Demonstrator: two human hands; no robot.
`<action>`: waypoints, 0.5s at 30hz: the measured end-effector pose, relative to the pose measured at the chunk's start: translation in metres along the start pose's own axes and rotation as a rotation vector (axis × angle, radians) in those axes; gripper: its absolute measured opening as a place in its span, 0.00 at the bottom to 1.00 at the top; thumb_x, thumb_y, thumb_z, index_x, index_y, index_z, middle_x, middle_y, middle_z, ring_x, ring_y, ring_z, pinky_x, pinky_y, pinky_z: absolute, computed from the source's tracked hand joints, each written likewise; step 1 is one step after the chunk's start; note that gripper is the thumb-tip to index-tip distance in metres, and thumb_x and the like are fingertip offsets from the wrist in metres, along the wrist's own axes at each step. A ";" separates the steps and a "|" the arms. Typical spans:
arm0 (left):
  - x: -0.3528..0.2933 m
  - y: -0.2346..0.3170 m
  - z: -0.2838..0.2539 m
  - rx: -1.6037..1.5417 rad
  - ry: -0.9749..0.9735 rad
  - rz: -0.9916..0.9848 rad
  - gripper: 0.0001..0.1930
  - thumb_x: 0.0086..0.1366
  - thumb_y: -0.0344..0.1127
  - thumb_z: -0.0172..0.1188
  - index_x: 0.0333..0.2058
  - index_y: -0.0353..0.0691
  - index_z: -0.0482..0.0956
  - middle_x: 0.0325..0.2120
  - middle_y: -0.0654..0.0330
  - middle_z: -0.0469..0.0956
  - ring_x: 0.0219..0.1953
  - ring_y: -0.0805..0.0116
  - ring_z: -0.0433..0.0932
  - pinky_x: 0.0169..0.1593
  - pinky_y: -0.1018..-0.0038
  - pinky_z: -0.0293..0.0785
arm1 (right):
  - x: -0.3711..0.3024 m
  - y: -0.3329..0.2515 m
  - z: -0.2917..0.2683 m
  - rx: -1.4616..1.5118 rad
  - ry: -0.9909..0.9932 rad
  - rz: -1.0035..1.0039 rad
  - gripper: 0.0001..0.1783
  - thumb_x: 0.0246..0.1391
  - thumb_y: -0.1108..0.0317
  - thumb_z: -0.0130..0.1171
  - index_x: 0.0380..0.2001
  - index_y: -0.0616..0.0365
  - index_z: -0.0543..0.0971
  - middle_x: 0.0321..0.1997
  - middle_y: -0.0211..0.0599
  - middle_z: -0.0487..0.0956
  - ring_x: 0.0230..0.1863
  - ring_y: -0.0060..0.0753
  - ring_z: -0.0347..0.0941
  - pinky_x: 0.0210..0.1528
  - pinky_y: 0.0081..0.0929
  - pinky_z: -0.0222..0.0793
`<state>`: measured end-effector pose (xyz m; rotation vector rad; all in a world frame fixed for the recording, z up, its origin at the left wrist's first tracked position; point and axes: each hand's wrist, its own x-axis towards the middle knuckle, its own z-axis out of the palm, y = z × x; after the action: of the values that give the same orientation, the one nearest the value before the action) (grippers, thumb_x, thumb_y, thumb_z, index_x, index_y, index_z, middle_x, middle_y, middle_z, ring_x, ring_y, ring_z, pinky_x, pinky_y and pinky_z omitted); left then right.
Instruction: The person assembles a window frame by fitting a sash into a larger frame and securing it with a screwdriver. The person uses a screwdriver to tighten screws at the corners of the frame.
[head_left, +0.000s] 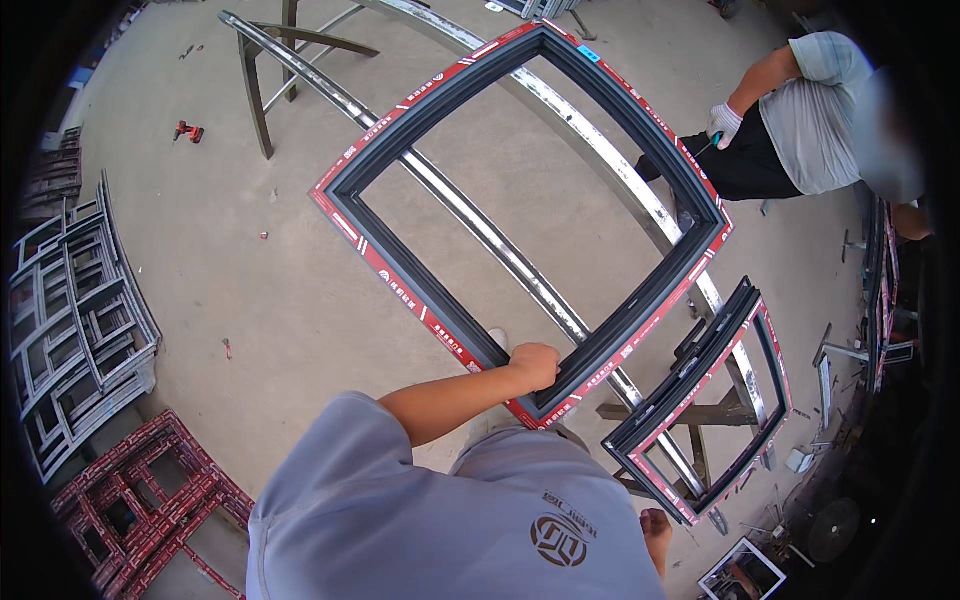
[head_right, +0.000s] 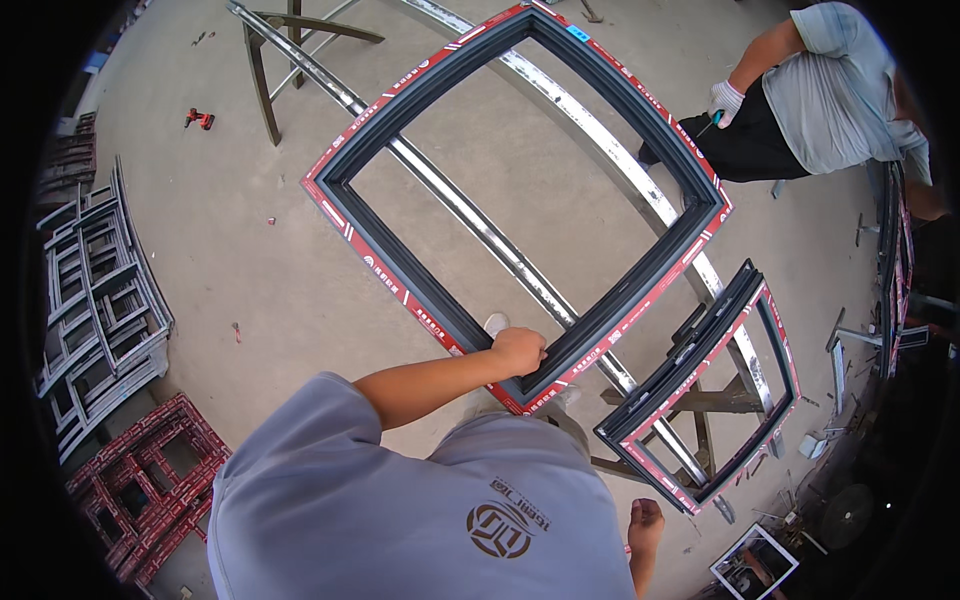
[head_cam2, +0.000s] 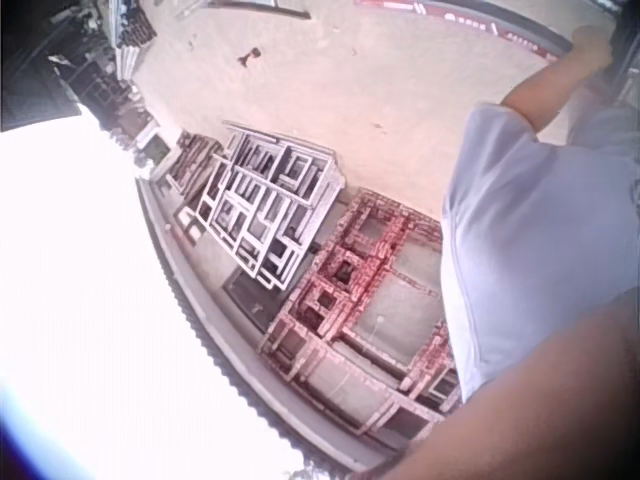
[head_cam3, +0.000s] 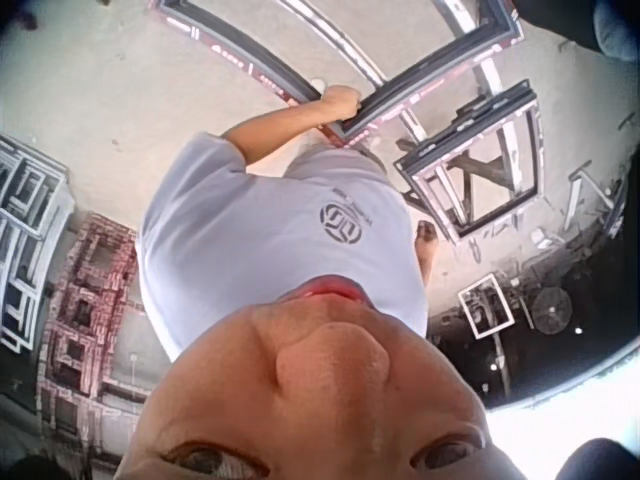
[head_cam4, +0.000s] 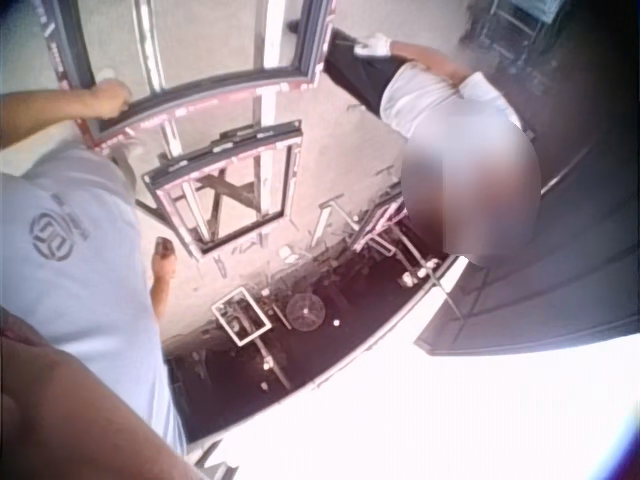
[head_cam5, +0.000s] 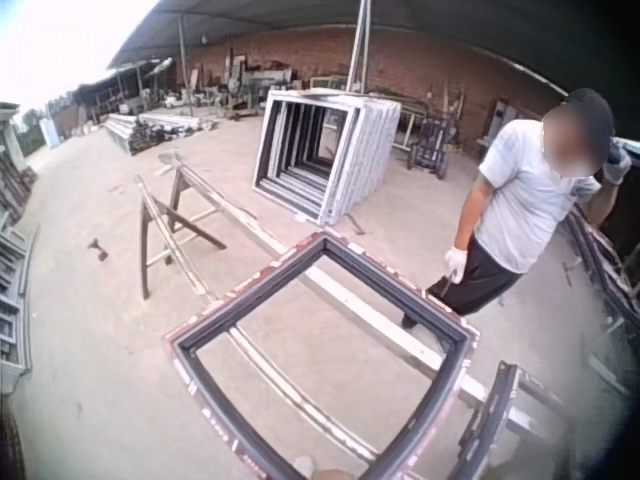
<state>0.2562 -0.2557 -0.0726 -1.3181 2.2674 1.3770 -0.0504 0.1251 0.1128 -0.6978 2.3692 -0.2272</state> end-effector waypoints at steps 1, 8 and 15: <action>-0.001 0.002 0.000 0.034 0.013 0.029 0.13 0.66 0.46 0.63 0.34 0.43 0.87 0.35 0.49 0.86 0.43 0.47 0.85 0.45 0.52 0.81 | 0.000 -0.004 -0.001 -0.014 -0.014 0.013 0.13 0.65 0.63 0.64 0.37 0.64 0.83 0.31 0.40 0.85 0.31 0.30 0.81 0.37 0.29 0.77; -0.012 0.004 0.004 0.081 0.078 0.069 0.13 0.68 0.45 0.62 0.35 0.42 0.86 0.32 0.50 0.86 0.40 0.48 0.86 0.43 0.52 0.81 | -0.010 -0.011 -0.005 -0.062 -0.015 -0.017 0.13 0.63 0.61 0.65 0.37 0.63 0.84 0.34 0.42 0.86 0.34 0.38 0.84 0.41 0.33 0.79; -0.021 0.008 -0.001 0.224 -0.052 -0.011 0.25 0.73 0.55 0.52 0.33 0.41 0.89 0.33 0.49 0.87 0.39 0.49 0.87 0.43 0.55 0.81 | -0.018 -0.029 0.000 -0.056 -0.010 0.053 0.12 0.63 0.63 0.65 0.37 0.63 0.84 0.34 0.42 0.86 0.35 0.39 0.84 0.41 0.33 0.79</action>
<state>0.2624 -0.2424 -0.0559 -1.2062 2.2964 1.1015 -0.0258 0.1101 0.1319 -0.6604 2.3894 -0.1348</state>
